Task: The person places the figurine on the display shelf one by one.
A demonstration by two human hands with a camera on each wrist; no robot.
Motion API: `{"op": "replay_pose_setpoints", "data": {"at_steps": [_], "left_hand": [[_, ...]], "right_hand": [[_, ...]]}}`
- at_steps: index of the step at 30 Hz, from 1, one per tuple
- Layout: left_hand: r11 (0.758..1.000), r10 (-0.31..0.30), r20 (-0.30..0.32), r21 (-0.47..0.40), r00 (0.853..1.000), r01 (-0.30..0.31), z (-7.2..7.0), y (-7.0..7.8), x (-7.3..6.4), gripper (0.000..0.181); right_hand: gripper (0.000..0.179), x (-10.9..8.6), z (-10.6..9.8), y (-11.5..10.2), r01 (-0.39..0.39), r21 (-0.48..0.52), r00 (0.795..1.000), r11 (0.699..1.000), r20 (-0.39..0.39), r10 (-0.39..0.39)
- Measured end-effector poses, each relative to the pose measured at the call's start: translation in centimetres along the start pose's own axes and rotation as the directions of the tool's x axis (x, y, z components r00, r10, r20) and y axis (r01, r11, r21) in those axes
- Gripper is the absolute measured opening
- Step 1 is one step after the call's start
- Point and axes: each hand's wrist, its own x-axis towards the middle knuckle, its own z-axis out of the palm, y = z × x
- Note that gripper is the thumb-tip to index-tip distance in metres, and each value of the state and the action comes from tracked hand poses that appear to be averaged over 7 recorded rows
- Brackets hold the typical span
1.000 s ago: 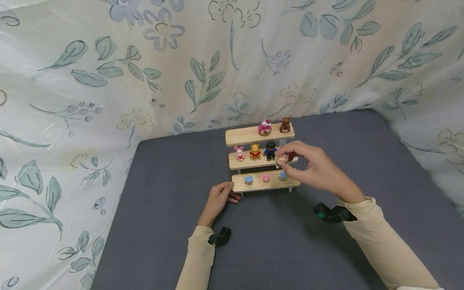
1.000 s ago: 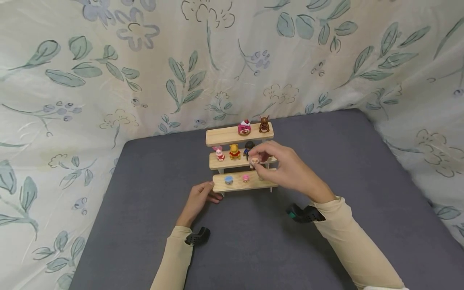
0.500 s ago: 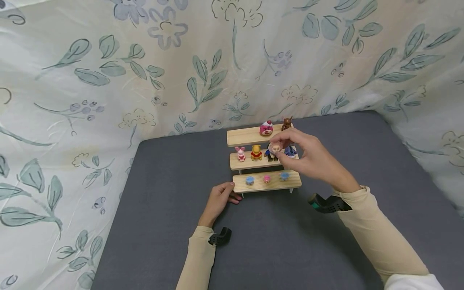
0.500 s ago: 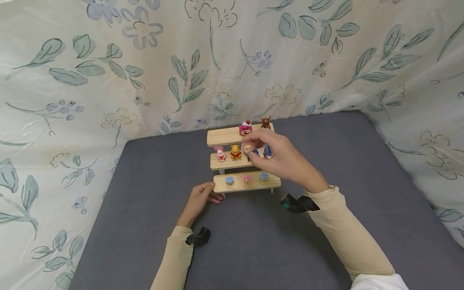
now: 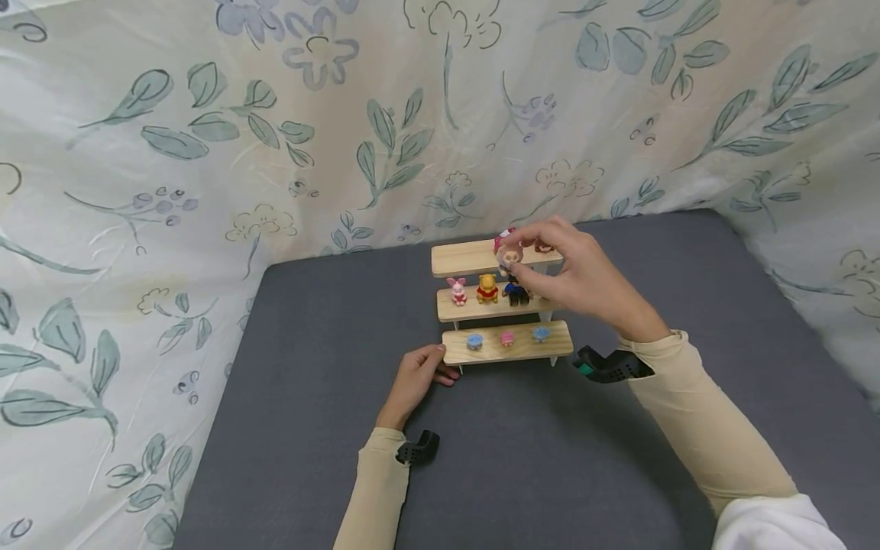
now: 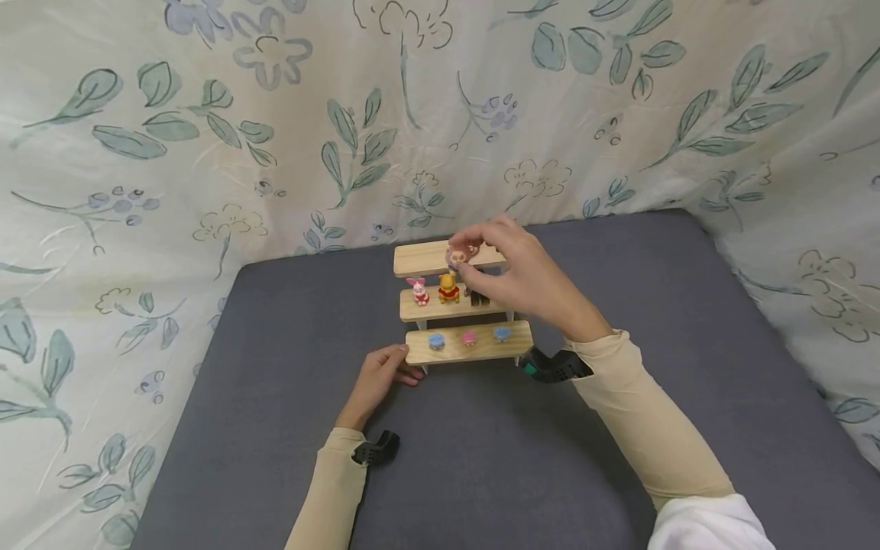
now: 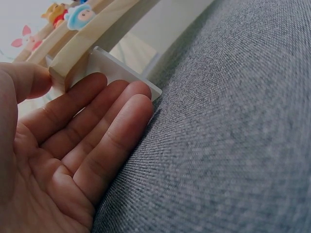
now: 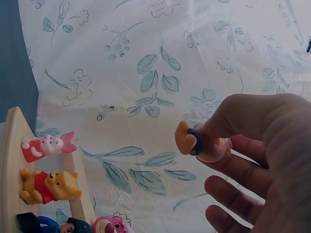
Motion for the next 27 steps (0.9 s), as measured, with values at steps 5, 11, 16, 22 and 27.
{"op": "replay_pose_setpoints", "data": {"at_steps": [5, 11, 16, 22, 27], "left_hand": [[1.000, -0.002, 0.011, 0.000, 1.000, 0.002, -0.1, 0.2, -0.1, 0.035], [1.000, 0.003, 0.018, -0.001, 1.000, -0.003, -0.3, 0.2, -0.2, 0.035], [1.000, 0.002, 0.014, 0.003, 1.000, -0.002, -0.3, 0.2, -0.2, 0.035], [1.000, 0.001, 0.009, 0.006, 1.000, -0.001, -0.3, 0.2, -0.2, 0.035], [1.000, 0.001, 0.009, 0.002, 1.000, -0.001, -0.3, 0.3, -0.3, 0.035]], "right_hand": [[0.025, 1.3, 0.1, 0.0, -0.051, -0.010, 0.999, 0.999, -0.002, 0.051], [0.025, 2.6, 0.2, -0.2, -0.104, 0.011, 0.994, 0.994, 0.028, 0.104], [0.025, 3.6, 0.5, -0.1, -0.107, 0.012, 0.993, 0.994, 0.042, 0.107], [0.026, 4.9, 1.3, 0.3, -0.117, 0.010, 0.992, 0.993, 0.039, 0.116], [0.026, 5.9, 1.7, 0.4, -0.116, -0.016, 0.992, 0.993, 0.056, 0.116]]}}
